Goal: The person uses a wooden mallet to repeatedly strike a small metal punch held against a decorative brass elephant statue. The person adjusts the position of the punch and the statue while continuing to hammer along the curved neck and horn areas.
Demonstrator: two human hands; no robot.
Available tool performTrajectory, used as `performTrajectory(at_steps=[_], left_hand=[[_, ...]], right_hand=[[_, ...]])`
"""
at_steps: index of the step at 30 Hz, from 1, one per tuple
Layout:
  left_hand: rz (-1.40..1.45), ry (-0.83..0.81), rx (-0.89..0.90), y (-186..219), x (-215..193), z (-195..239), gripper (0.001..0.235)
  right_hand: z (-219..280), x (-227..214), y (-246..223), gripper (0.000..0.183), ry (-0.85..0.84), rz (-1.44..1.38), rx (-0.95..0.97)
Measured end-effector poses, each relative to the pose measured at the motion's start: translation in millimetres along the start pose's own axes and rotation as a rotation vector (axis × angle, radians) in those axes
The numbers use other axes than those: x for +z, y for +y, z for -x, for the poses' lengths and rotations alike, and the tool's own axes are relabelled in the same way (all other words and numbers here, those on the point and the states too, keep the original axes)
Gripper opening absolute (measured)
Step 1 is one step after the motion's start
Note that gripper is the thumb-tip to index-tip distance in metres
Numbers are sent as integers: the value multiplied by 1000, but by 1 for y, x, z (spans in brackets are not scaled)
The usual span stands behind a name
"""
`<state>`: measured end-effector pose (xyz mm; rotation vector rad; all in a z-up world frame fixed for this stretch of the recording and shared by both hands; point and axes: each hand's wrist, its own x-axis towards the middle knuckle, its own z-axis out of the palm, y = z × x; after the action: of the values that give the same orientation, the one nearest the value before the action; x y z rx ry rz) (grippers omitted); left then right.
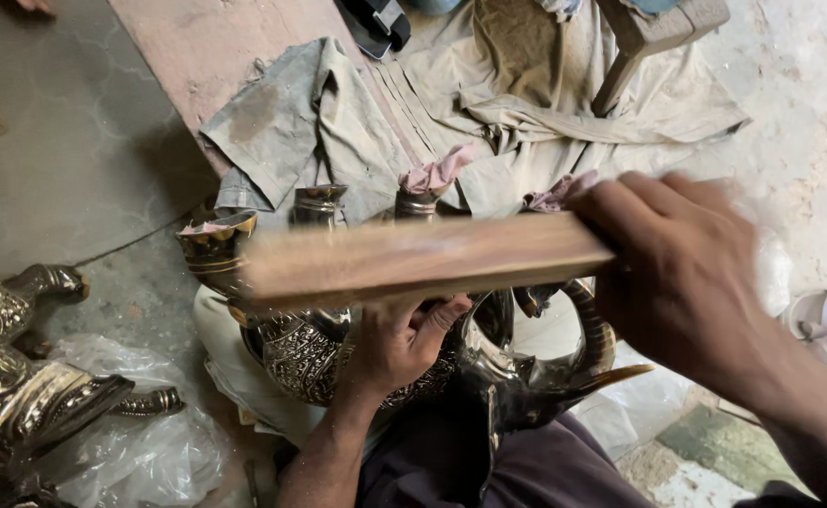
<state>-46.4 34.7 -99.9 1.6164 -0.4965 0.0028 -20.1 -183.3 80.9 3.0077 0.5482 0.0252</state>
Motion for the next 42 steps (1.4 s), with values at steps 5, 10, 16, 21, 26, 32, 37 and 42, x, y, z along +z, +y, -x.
performTrajectory(at_steps=[5,10,16,21,26,32,37,42], left_hand=[[51,-3,-7,-4,2,3,22],[28,-8,55,-9,4,4,23],[0,5,80,-13,4,6,22],[88,10,81,-13,5,7,19],[-16,-47,-39,-2,1,2,19],[-23,42,123,7,-3,0,23],[-82,-2,64,-6,3,6,20],[-132,-47,-47,-12,4,7,22]], right_hand=[[3,-4,-3,16,-55,176,67],[5,0,-2,18,-37,-30,58],[9,5,4,21,1,-127,20],[13,7,9,19,-41,-231,51],[18,11,12,18,-104,-153,39],[21,5,18,21,-215,84,54],[21,0,13,24,-143,111,15],[23,0,11,24,-104,-169,68]])
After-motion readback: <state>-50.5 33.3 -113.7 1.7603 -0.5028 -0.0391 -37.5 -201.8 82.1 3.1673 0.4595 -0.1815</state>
